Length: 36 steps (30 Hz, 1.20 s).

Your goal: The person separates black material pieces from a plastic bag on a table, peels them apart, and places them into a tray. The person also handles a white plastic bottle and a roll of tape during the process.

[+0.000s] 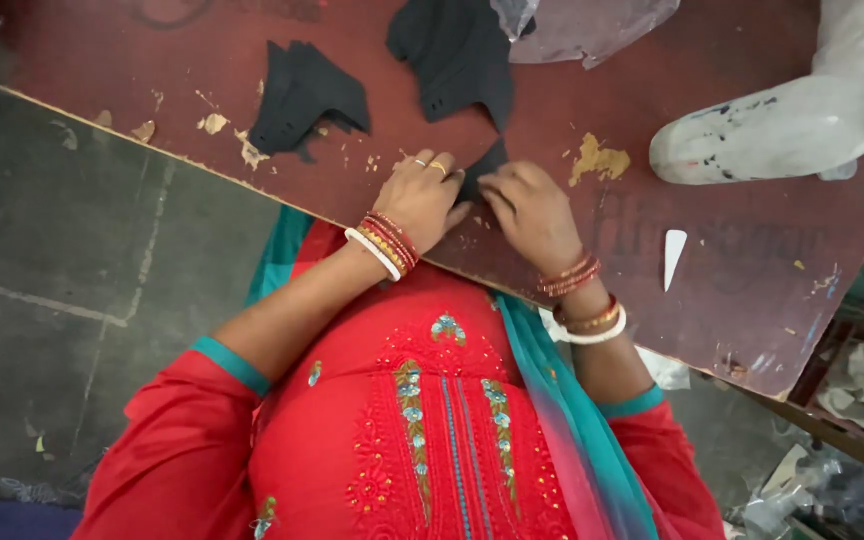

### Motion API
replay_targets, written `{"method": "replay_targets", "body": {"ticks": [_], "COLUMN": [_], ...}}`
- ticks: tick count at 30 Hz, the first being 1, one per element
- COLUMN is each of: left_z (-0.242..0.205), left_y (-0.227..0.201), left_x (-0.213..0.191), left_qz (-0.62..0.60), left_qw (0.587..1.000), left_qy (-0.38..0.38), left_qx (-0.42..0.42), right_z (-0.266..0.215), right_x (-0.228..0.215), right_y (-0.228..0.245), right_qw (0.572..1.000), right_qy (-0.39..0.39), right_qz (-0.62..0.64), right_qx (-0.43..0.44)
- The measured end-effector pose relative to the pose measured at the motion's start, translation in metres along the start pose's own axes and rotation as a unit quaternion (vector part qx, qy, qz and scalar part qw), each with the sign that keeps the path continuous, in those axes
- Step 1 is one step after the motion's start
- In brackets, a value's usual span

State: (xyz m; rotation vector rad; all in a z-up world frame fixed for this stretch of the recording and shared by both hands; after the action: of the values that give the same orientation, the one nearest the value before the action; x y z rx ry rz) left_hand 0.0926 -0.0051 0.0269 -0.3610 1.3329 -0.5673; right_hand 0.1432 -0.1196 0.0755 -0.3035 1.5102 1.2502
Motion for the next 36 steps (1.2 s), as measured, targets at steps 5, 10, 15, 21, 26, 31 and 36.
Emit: {"method": "replay_targets", "body": {"ticks": [5,10,15,21,26,31,36], "left_z": [0.002,0.001,0.0,-0.012,-0.044,-0.042,-0.011], "left_y": [0.001,-0.002,-0.005,0.008,0.083,0.056,0.007], "left_x": [0.009,0.008,0.007,-0.024,-0.099,-0.123,-0.021], "left_qz": [0.017,0.016,0.02,0.01,0.028,0.107,0.034], "left_qw": [0.999,0.999,1.0,0.998,0.983,0.976,0.998], "left_qy": [0.03,0.014,0.011,-0.05,-0.144,-0.153,-0.043], "left_qx": [-0.009,0.025,0.02,0.026,-0.109,-0.11,0.01], "right_z": [0.004,-0.005,0.017,0.014,-0.018,-0.026,-0.011], "right_x": [0.003,0.004,0.002,-0.039,-0.033,-0.029,-0.017], "right_y": [0.002,0.013,0.002,-0.019,-0.055,-0.05,-0.024], "right_qw": [0.999,0.998,0.999,0.993,0.986,0.986,0.988], "right_qy": [0.016,0.037,0.013,-0.086,-0.092,-0.085,-0.058], "right_qz": [-0.021,-0.015,-0.024,0.058,0.05,0.056,0.083], "right_qx": [-0.02,-0.039,-0.04,0.049,0.133,0.13,0.114]}}
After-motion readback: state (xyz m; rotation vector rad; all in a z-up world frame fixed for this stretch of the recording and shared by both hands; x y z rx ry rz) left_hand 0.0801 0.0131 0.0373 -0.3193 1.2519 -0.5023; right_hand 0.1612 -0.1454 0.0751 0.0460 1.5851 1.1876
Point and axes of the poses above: each hand's wrist, its own z-axis towards the middle knuckle, its own x-axis out of the palm, y = z × x, the point moved 9 cm from there along z, towards the middle knuckle, and after that the axes turned 4 degrees about y, right-handed, at the moved point
